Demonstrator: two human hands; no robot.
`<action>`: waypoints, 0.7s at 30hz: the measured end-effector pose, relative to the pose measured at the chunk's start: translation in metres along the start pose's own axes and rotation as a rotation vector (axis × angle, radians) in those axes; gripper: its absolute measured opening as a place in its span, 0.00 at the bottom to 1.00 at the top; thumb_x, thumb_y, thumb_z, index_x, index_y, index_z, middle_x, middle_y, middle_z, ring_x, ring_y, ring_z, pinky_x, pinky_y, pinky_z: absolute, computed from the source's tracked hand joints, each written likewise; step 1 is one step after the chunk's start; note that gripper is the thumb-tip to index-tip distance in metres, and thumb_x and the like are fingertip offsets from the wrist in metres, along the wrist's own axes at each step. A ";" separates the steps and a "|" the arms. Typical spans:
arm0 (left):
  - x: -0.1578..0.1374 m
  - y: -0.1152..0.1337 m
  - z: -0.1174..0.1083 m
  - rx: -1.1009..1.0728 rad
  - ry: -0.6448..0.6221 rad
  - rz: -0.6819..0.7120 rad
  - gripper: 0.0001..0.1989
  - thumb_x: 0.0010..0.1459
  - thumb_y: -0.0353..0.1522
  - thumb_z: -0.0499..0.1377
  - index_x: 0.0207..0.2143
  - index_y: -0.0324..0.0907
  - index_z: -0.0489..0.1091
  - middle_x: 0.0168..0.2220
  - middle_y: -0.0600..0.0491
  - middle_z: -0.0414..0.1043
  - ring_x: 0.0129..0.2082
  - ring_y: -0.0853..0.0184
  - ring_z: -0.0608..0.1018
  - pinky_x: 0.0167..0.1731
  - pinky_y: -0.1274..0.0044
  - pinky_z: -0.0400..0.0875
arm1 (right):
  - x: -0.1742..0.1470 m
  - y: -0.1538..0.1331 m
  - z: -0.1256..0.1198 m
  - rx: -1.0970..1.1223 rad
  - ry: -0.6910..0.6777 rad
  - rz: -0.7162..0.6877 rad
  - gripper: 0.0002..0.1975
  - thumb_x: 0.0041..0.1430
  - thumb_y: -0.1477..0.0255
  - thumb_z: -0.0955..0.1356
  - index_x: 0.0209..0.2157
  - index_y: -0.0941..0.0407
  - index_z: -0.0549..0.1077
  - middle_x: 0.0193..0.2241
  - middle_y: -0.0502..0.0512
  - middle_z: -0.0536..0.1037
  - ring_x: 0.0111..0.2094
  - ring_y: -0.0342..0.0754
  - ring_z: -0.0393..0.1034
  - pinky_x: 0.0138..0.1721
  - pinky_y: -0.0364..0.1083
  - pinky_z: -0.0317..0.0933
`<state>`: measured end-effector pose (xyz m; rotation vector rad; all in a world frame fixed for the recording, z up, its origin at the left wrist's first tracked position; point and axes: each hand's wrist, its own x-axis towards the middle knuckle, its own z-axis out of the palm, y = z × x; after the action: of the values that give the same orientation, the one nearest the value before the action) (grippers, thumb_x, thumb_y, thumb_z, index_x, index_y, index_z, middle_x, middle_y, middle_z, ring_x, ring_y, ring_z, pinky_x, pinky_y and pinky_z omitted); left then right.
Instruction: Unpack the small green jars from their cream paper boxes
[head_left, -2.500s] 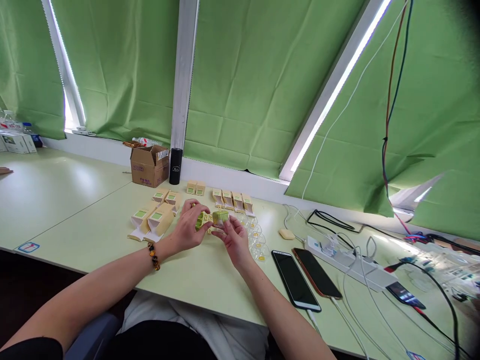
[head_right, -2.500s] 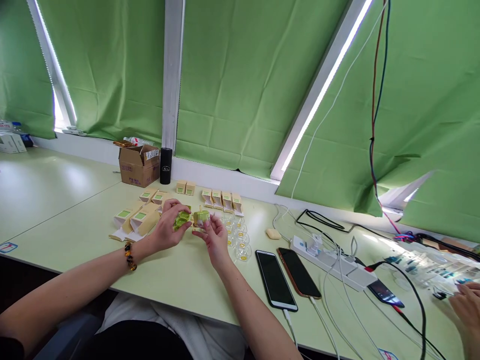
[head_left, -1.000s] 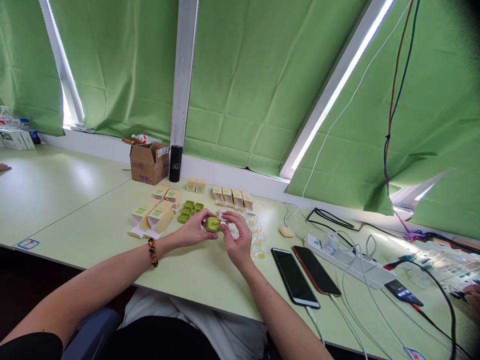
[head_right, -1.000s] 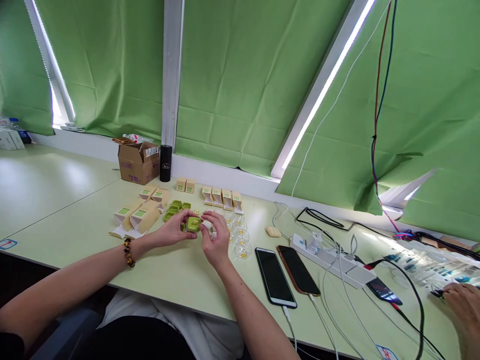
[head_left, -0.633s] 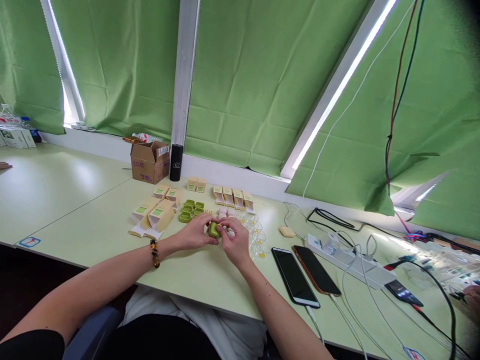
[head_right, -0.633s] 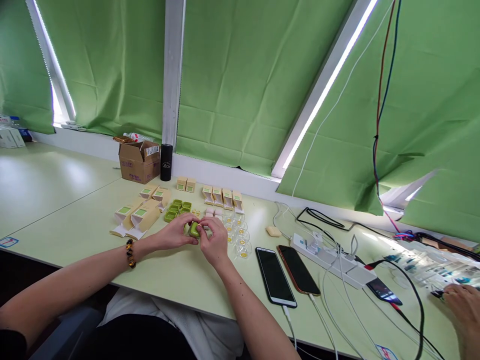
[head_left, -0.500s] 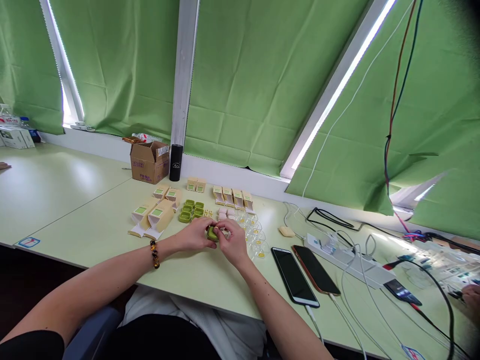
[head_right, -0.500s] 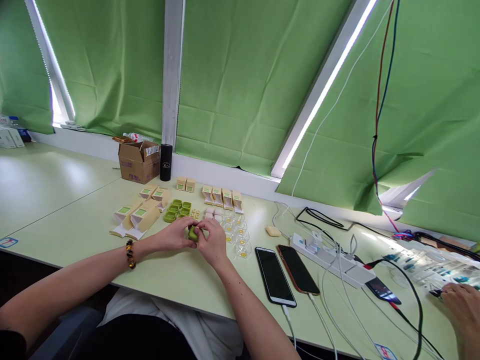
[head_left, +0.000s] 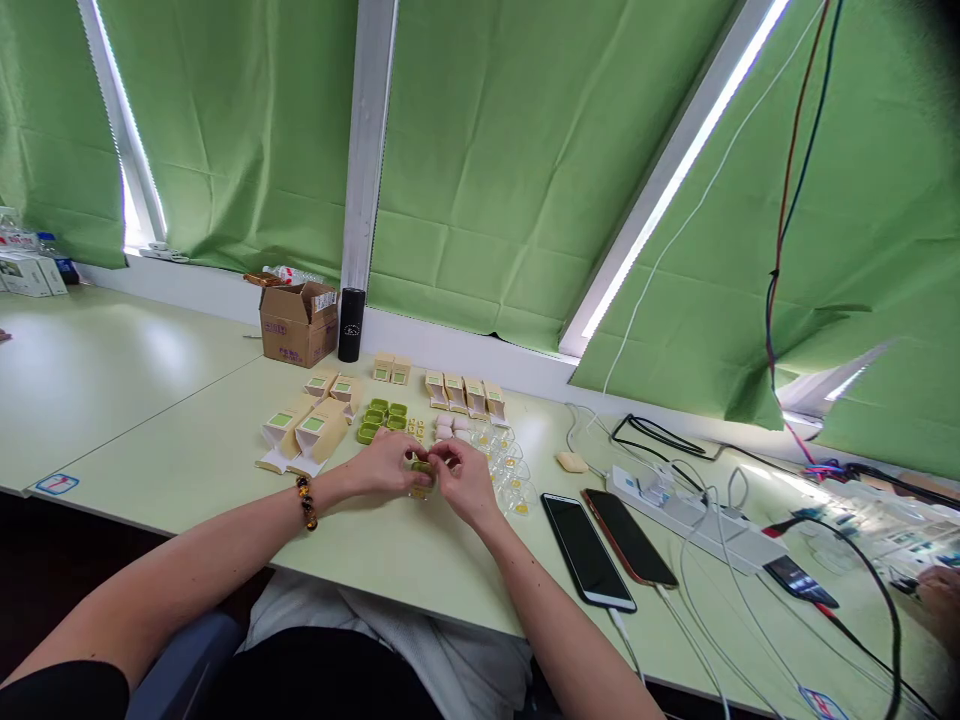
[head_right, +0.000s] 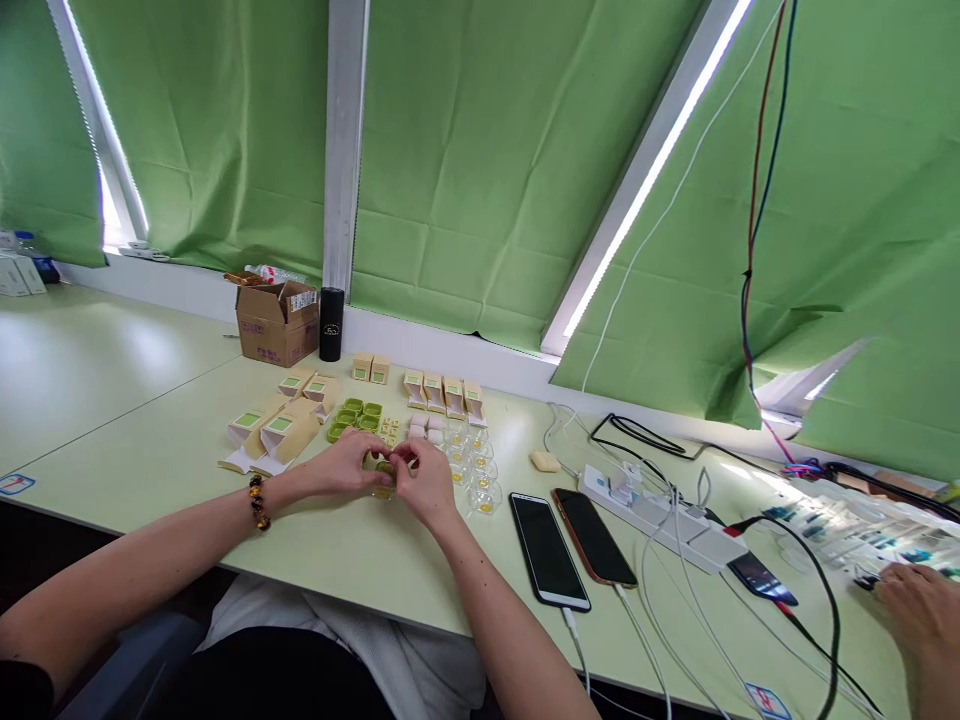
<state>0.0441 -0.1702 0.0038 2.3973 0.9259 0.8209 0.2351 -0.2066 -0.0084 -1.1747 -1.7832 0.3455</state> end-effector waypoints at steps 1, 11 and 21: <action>0.000 -0.001 0.001 -0.027 0.018 0.015 0.08 0.54 0.38 0.67 0.35 0.45 0.81 0.38 0.51 0.83 0.43 0.57 0.79 0.49 0.69 0.64 | 0.001 0.000 -0.001 0.013 0.037 0.014 0.05 0.60 0.71 0.68 0.32 0.53 0.78 0.31 0.52 0.81 0.30 0.48 0.73 0.32 0.46 0.66; 0.004 -0.003 0.002 -0.084 0.224 -0.027 0.07 0.62 0.34 0.61 0.34 0.44 0.79 0.35 0.51 0.82 0.36 0.63 0.79 0.39 0.72 0.68 | 0.003 0.000 -0.005 0.154 0.127 0.105 0.11 0.64 0.62 0.69 0.40 0.54 0.76 0.37 0.57 0.83 0.33 0.50 0.77 0.32 0.47 0.69; 0.005 0.002 -0.005 -0.330 0.415 -0.050 0.08 0.63 0.37 0.61 0.35 0.42 0.77 0.38 0.49 0.81 0.38 0.62 0.79 0.42 0.70 0.72 | 0.000 0.004 0.014 0.362 0.010 0.052 0.26 0.55 0.65 0.77 0.54 0.53 0.71 0.46 0.59 0.82 0.44 0.52 0.79 0.43 0.51 0.76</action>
<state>0.0449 -0.1671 0.0103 1.9486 0.9097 1.3679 0.2262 -0.2011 -0.0179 -0.9626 -1.6002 0.6614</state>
